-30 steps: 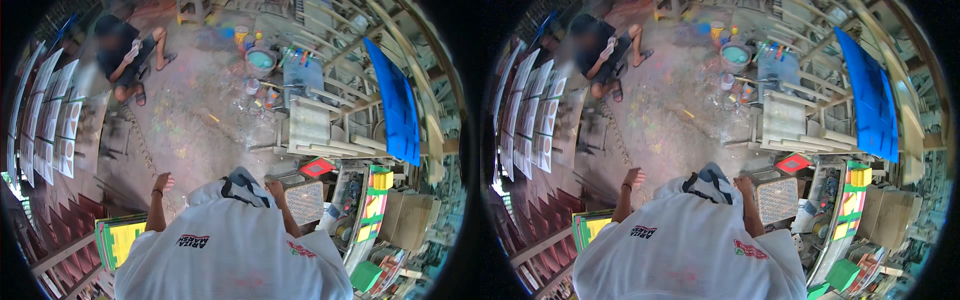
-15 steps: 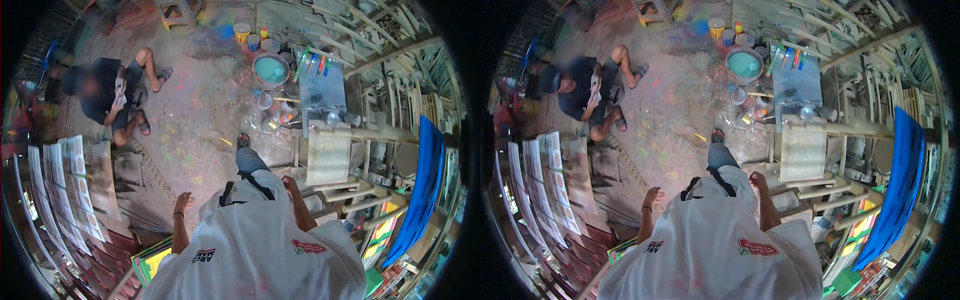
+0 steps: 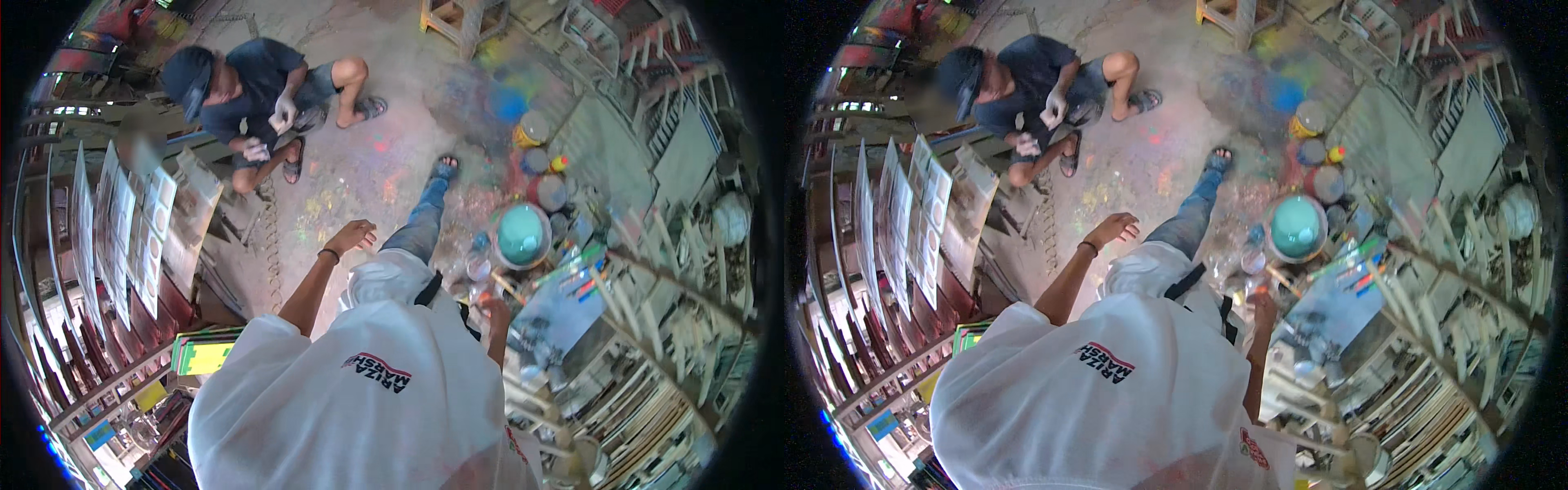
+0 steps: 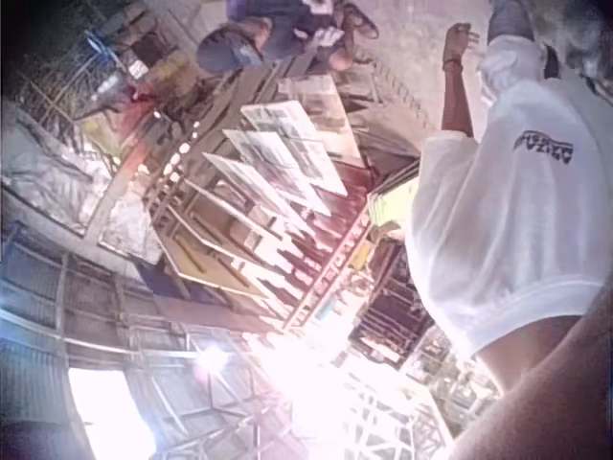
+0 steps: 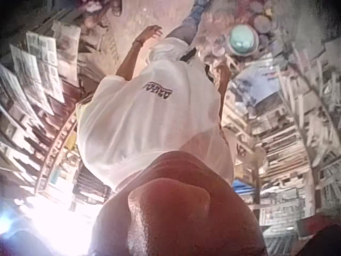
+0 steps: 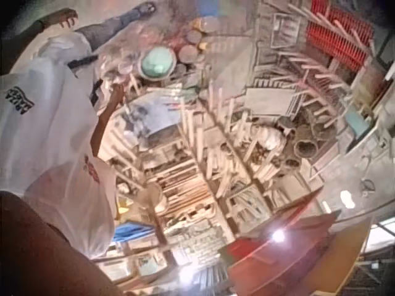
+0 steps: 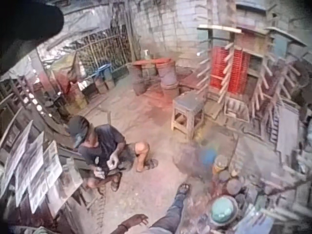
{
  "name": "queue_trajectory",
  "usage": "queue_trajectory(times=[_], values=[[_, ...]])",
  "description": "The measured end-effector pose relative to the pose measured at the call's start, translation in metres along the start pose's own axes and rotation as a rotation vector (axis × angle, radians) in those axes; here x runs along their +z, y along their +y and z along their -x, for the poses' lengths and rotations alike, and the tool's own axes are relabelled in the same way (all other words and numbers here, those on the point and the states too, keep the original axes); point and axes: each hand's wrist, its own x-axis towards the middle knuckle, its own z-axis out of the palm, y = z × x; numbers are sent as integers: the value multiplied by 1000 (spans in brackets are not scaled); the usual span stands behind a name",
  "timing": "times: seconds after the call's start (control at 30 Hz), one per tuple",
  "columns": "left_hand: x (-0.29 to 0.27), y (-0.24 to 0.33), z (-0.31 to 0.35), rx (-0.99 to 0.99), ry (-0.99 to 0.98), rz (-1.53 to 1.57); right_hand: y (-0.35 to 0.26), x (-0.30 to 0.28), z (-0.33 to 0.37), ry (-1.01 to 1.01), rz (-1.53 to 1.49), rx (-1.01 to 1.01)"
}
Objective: The recorder is assembling and finishing small yellow frames or mirrors at a workshop bench.
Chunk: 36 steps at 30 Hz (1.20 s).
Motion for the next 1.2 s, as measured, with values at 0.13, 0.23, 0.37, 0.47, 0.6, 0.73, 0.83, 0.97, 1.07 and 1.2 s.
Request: queue_trajectory(times=[0.13,0.23,0.37,0.47,0.6,0.73,0.83,0.97,1.07,1.2], values=[[-23,69,-135,-70,-239,115,24,-22,-89,85,165,-280],[-44,142,-196,169,-97,27,-53,-3,-122,150,-5,-100],[10,304,-230,221,-6,-27,-176,-5,-216,323,11,-46],[53,345,-337,279,-33,-45,-249,4,-353,289,63,-266],[152,362,-531,387,-228,-118,-235,-8,-576,269,-81,-172],[203,344,-715,830,-149,-757,-223,-2,-722,413,511,-408],[267,376,-719,908,-154,-917,-230,-39,-761,277,836,-251],[281,370,-754,968,-117,-848,-243,-19,-764,362,770,-291],[284,360,-795,1082,-11,-1153,-250,-8,-764,223,921,-221],[296,344,-804,1058,-165,-1080,-249,-4,-745,38,1033,-52]])
